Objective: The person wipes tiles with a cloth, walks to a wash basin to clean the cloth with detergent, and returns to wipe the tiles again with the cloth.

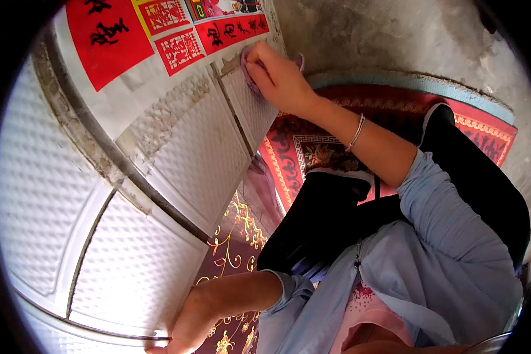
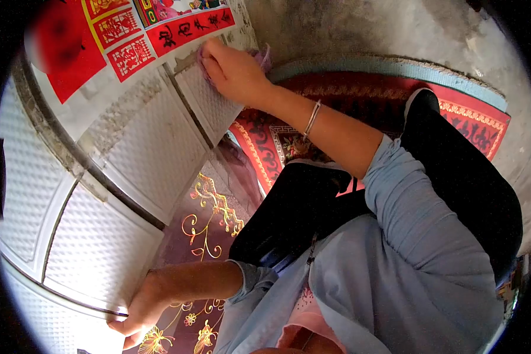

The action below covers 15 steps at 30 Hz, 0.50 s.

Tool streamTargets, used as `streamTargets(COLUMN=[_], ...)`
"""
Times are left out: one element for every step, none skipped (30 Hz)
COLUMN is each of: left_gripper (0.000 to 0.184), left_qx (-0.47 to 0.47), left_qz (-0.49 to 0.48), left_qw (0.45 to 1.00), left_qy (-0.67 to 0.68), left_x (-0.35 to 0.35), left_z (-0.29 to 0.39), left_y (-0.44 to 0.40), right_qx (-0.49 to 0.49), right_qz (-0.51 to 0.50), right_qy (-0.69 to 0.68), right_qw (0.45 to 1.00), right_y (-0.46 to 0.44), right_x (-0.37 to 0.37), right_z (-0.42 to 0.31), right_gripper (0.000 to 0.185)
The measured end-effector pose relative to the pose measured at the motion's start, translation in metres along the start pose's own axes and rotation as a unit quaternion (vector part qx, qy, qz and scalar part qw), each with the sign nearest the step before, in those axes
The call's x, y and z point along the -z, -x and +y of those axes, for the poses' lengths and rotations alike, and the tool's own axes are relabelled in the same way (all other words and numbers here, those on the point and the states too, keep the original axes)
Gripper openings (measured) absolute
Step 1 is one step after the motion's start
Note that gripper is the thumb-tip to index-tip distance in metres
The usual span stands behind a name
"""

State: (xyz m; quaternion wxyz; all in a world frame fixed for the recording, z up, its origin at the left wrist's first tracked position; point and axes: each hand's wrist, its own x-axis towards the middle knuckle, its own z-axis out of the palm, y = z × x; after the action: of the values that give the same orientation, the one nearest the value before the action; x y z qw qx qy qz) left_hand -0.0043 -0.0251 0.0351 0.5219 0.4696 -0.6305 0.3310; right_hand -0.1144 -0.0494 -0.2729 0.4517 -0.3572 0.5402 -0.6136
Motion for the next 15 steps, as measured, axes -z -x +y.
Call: streamTargets(left_gripper=[0.074,0.074,0.074,0.074,0.074,0.074,0.074,0.074,0.074,0.075,0.075,0.075,0.075,0.075,0.075], left_qx=[0.002,0.000,-0.001,-0.001,-0.001,-0.001,-0.001,-0.002,-0.002,-0.001,0.001,0.001,0.001,0.002,0.001], left_qz=[0.008,0.008,0.007,0.003,0.002,0.001,-0.002,-0.009,-0.010,-0.015,-0.015,-0.015,-0.018,-0.016,-0.017], left_qw=[1.000,1.000,1.000,1.000,1.000,1.000,1.000,1.000,1.000,1.000,1.000,1.000,1.000,1.000,1.000], left_qy=[0.004,0.007,0.007,0.015,0.019,0.019,0.020,0.018,0.018,0.015,0.012,0.012,0.008,0.007,0.007], left_x=[-0.006,-0.006,-0.004,-0.007,-0.009,-0.010,-0.010,-0.011,-0.012,-0.011,-0.009,-0.008,-0.006,-0.002,0.003], left_z=[0.003,0.002,0.001,0.002,0.005,0.008,0.010,0.013,0.014,0.014,0.013,0.011,0.011,0.007,0.003], left_y=[0.002,0.001,0.001,0.001,0.003,0.004,0.007,0.007,0.008,0.007,0.008,0.007,0.005,0.003,0.001], right_qx=[0.009,-0.017,-0.043,-0.045,-0.060,-0.075,-0.078,-0.083,-0.083,-0.088,-0.087,-0.086,-0.089,-0.094,-0.101], right_qz=[0.002,-0.011,-0.026,-0.018,-0.031,-0.049,-0.047,-0.039,-0.031,-0.033,-0.014,0.008,0.004,0.012,0.020], right_qy=[0.003,-0.001,-0.003,-0.003,0.009,0.018,0.019,0.026,0.035,0.036,0.033,0.028,0.028,0.026,0.022], right_qw=[1.000,1.000,0.999,0.999,0.998,0.996,0.996,0.995,0.995,0.995,0.996,0.996,0.996,0.995,0.994], right_y=[0.000,0.014,0.028,0.042,0.052,0.058,0.062,0.061,0.054,0.051,0.041,0.030,0.019,0.005,-0.002], right_x=[0.003,0.002,0.001,0.001,0.002,0.002,0.001,0.000,-0.001,-0.003,-0.005,-0.005,-0.003,0.001,0.003], right_z=[0.006,0.016,0.027,0.035,0.037,0.039,0.045,0.040,0.035,0.032,0.035,0.037,0.038,0.041,0.042], right_gripper=[0.008,0.007,0.007,0.007,0.007,0.007,0.007,0.007,0.007,0.007,0.007,0.007,0.007,0.008,0.008])
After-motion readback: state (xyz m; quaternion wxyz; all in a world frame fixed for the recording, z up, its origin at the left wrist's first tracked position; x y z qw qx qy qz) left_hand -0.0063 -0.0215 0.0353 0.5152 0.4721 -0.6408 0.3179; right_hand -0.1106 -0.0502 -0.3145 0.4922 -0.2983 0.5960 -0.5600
